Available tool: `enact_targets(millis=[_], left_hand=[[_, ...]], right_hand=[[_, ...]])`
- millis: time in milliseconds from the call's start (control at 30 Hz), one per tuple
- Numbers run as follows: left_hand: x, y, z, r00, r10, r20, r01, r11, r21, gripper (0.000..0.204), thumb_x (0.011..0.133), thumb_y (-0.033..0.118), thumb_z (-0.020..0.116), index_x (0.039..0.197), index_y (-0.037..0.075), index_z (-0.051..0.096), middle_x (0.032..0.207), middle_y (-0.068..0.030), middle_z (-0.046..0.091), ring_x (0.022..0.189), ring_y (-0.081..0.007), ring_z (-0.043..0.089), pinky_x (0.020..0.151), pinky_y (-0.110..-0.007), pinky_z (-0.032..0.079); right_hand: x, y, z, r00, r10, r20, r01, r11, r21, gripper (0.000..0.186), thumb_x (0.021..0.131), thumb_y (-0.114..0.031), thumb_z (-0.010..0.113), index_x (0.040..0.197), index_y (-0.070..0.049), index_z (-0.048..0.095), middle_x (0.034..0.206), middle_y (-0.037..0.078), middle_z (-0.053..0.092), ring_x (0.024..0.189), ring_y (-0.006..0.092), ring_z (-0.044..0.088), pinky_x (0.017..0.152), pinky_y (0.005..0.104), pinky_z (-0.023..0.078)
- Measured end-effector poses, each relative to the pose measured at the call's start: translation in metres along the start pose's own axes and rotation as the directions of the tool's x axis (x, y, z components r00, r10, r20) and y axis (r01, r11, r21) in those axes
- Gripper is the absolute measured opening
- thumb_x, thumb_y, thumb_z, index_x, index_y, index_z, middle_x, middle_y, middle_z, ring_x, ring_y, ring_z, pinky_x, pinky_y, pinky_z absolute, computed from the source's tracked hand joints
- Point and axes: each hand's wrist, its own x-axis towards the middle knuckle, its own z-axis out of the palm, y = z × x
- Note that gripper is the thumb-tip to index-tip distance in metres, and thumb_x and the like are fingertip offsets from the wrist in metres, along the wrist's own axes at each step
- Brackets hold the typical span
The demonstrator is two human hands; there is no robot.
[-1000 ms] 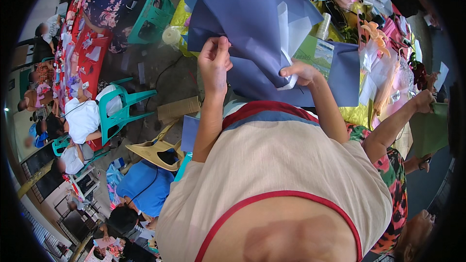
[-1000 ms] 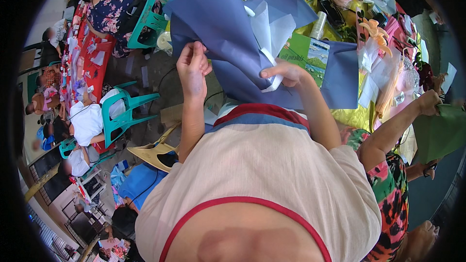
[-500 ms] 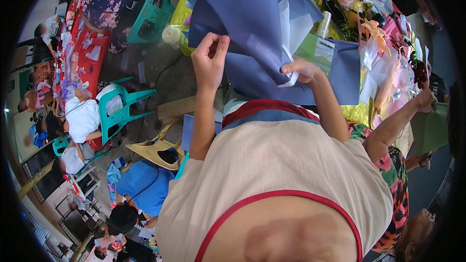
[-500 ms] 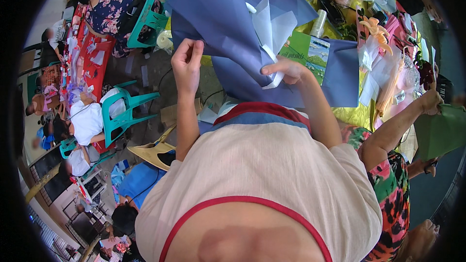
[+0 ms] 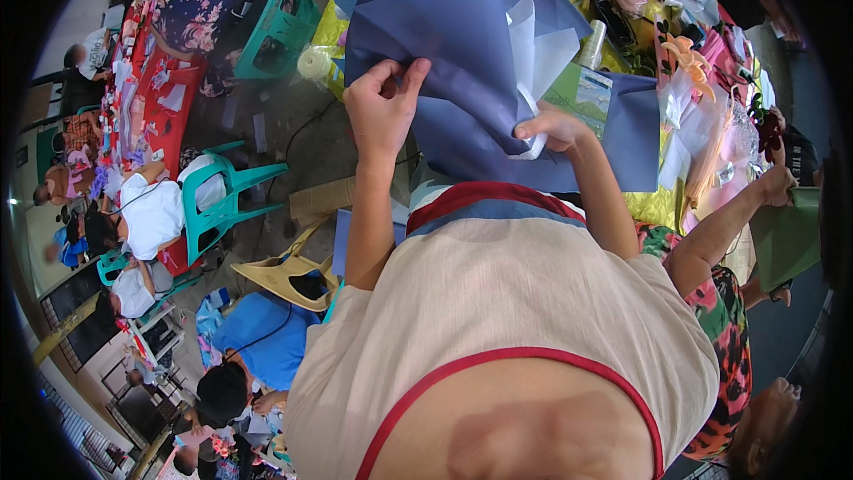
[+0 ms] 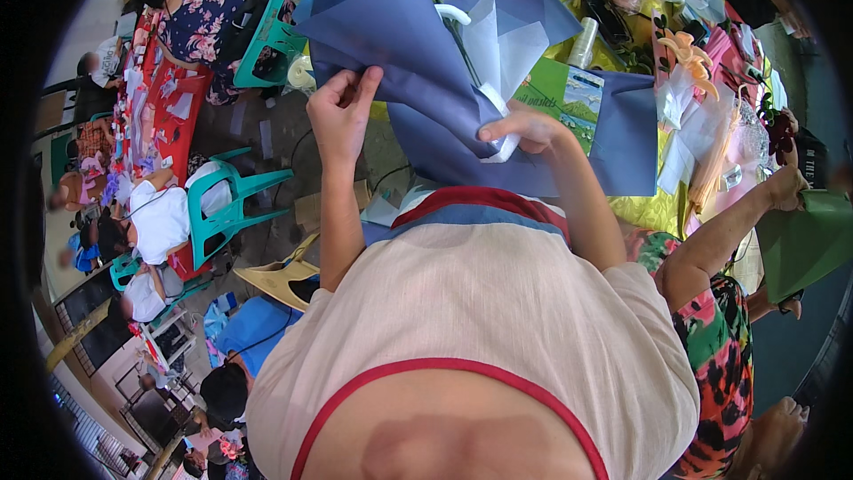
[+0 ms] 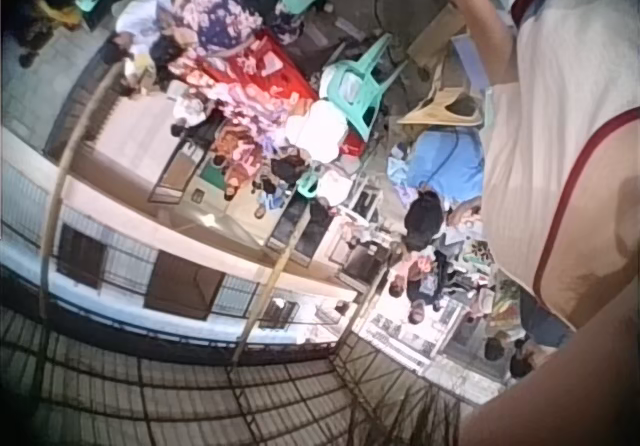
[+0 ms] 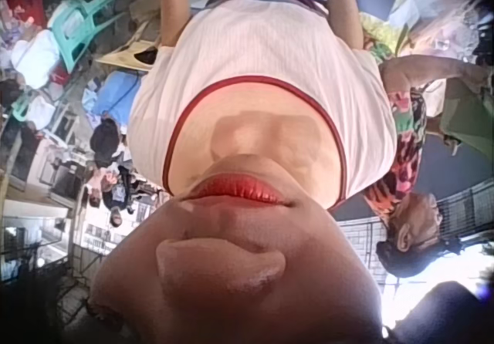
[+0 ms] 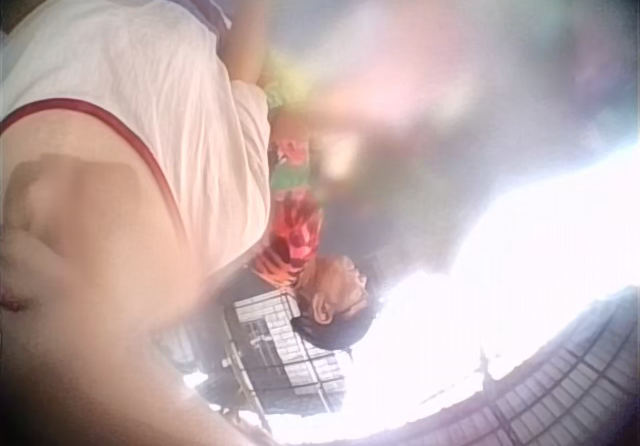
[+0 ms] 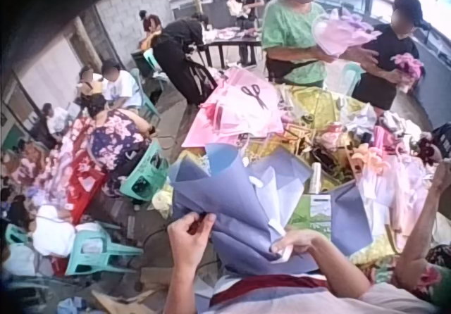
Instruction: The person assembles a floral arrangement by wrapping blue and white flowers in blue and white paper and using a stapler to secure the base of the wrapping.
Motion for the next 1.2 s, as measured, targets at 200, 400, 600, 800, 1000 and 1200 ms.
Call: enact_targets(millis=[200, 400, 600, 800, 1000, 1200], left_hand=[[-0.001, 0.004, -0.002, 0.999, -0.039, -0.020, 0.042, 0.992, 0.120, 0.041, 0.068, 0.038, 0.068, 0.057, 0.000, 0.055, 0.041, -0.0001, 0.033, 0.040, -0.0081, 0.030, 0.040, -0.025, 0.024], [-0.002, 0.016, -0.005, 0.998, 0.027, -0.054, -0.007, 0.941, 0.339, 0.045, 0.065, 0.045, 0.066, 0.055, 0.003, 0.056, 0.041, -0.0057, 0.043, 0.038, -0.0191, 0.044, 0.042, -0.029, 0.034], [-0.004, 0.021, -0.004, 0.996, 0.005, -0.087, 0.044, 0.835, 0.549, 0.046, 0.063, 0.050, 0.065, 0.051, 0.007, 0.057, 0.042, -0.0095, 0.049, 0.042, -0.0285, 0.052, 0.045, -0.035, 0.040], [-0.005, 0.022, -0.004, 0.993, -0.045, -0.113, 0.098, 0.846, 0.525, 0.047, 0.062, 0.052, 0.065, 0.049, 0.007, 0.058, 0.045, -0.0105, 0.052, 0.045, -0.0292, 0.054, 0.047, -0.035, 0.042], [-0.005, 0.020, -0.009, 0.994, 0.076, -0.079, -0.034, 0.899, 0.436, 0.040, 0.065, 0.039, 0.070, 0.053, 0.004, 0.055, 0.039, -0.0040, 0.043, 0.035, -0.0188, 0.041, 0.040, -0.029, 0.033], [-0.004, 0.014, -0.018, 0.969, 0.240, 0.057, -0.245, 0.963, 0.112, 0.027, 0.063, 0.017, 0.074, 0.059, 0.002, 0.051, 0.050, -0.0022, 0.044, 0.041, -0.0107, 0.038, 0.040, -0.022, 0.029]], right_hand=[[0.000, 0.001, 0.000, 1.000, 0.002, 0.016, -0.001, 1.000, -0.024, 0.085, 0.050, -0.017, 0.077, 0.120, 0.006, 0.034, 0.107, 0.013, 0.050, 0.098, 0.0211, 0.049, 0.085, 0.0306, 0.040], [-0.003, 0.000, -0.001, 1.000, 0.001, 0.025, 0.000, 0.999, -0.034, 0.086, 0.050, -0.018, 0.077, 0.120, 0.006, 0.033, 0.108, 0.013, 0.049, 0.099, 0.0215, 0.049, 0.085, 0.0311, 0.040], [-0.004, 0.003, 0.000, 0.998, -0.028, 0.047, 0.029, 1.000, -0.011, 0.086, 0.051, -0.017, 0.077, 0.122, 0.004, 0.032, 0.108, 0.011, 0.048, 0.099, 0.0201, 0.047, 0.084, 0.0299, 0.040], [-0.003, 0.007, -0.002, 0.998, 0.006, 0.060, -0.006, 1.000, -0.004, 0.084, 0.053, -0.017, 0.076, 0.121, 0.003, 0.032, 0.107, 0.010, 0.048, 0.099, 0.0184, 0.046, 0.085, 0.0292, 0.038], [0.002, 0.010, -0.009, 0.999, 0.043, 0.033, -0.043, 0.999, 0.024, 0.084, 0.054, -0.018, 0.076, 0.121, 0.003, 0.032, 0.107, 0.010, 0.048, 0.099, 0.0179, 0.046, 0.086, 0.0284, 0.037], [0.003, 0.011, -0.010, 0.998, 0.063, 0.002, -0.063, 0.996, 0.056, 0.085, 0.055, -0.017, 0.075, 0.123, 0.003, 0.029, 0.109, 0.010, 0.048, 0.100, 0.0193, 0.047, 0.086, 0.0305, 0.038]])
